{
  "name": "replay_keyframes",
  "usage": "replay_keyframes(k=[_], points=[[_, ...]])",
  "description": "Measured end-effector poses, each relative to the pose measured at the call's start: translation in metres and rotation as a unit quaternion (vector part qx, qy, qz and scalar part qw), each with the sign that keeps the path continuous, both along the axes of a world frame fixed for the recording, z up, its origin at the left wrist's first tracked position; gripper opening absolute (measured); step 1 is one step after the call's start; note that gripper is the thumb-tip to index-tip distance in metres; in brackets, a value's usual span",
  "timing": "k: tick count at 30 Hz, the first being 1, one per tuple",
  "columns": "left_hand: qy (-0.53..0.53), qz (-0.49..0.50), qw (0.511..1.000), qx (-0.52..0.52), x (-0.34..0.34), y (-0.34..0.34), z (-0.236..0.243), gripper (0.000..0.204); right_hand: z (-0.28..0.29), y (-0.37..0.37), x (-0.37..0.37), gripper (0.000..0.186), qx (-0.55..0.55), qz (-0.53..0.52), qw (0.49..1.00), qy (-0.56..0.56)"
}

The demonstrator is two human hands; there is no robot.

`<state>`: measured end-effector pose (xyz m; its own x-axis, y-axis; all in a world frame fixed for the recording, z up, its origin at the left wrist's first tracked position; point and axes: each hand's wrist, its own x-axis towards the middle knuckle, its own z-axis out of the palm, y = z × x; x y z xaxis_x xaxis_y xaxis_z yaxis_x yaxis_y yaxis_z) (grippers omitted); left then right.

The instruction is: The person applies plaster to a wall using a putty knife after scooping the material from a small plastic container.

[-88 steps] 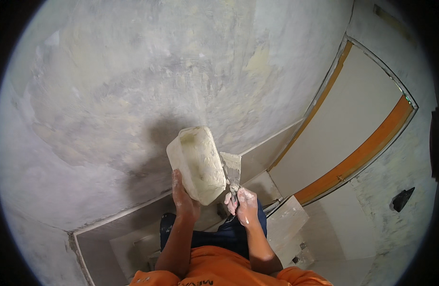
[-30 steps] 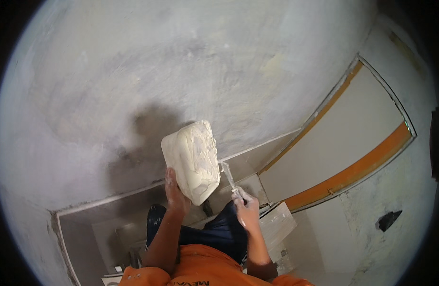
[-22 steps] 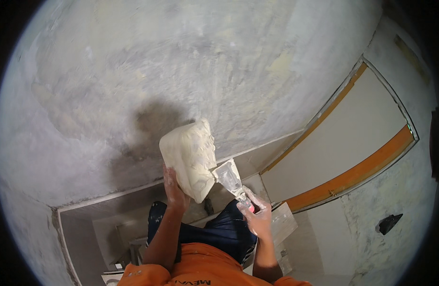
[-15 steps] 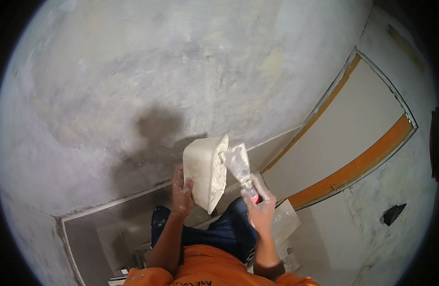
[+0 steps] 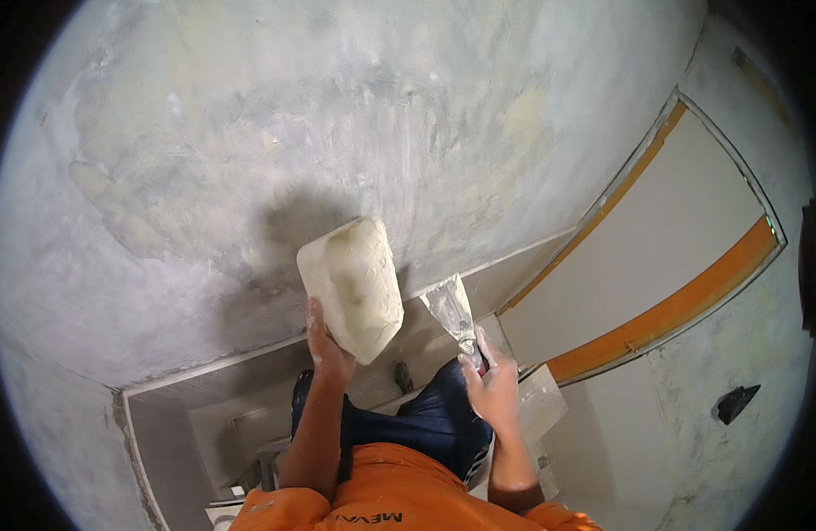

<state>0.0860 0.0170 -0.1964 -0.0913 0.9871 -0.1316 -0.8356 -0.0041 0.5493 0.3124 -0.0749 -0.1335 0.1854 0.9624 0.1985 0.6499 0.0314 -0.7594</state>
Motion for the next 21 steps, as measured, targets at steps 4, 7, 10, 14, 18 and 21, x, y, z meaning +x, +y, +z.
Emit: replay_keyframes(k=[4,7,10,14,18,21], points=[[0.023,-0.009,1.000,0.008,0.003,-0.003,-0.005,0.071,0.007,-0.003,-0.004,0.045,0.017,0.017,0.996,0.088],[-0.003,-0.042,0.998,0.043,0.007,-0.001,-0.009,0.071,0.017,-0.009,-0.006,0.042,0.043,0.024,0.994,0.099],[-0.008,-0.083,0.996,0.033,0.012,-0.002,-0.005,0.072,0.016,-0.006,-0.006,0.039,0.089,0.051,0.992,0.072],[0.007,-0.102,0.995,-0.010,0.018,-0.001,0.003,0.072,0.028,-0.003,-0.015,0.036,0.105,0.074,0.991,0.025],[0.048,-0.084,0.995,0.027,0.026,0.014,0.018,0.074,0.030,-0.006,-0.019,0.037,0.163,0.076,0.984,0.002],[0.051,-0.123,0.990,0.042,0.031,0.026,0.020,0.074,0.041,-0.006,-0.025,0.041,0.201,0.070,0.977,-0.015]])
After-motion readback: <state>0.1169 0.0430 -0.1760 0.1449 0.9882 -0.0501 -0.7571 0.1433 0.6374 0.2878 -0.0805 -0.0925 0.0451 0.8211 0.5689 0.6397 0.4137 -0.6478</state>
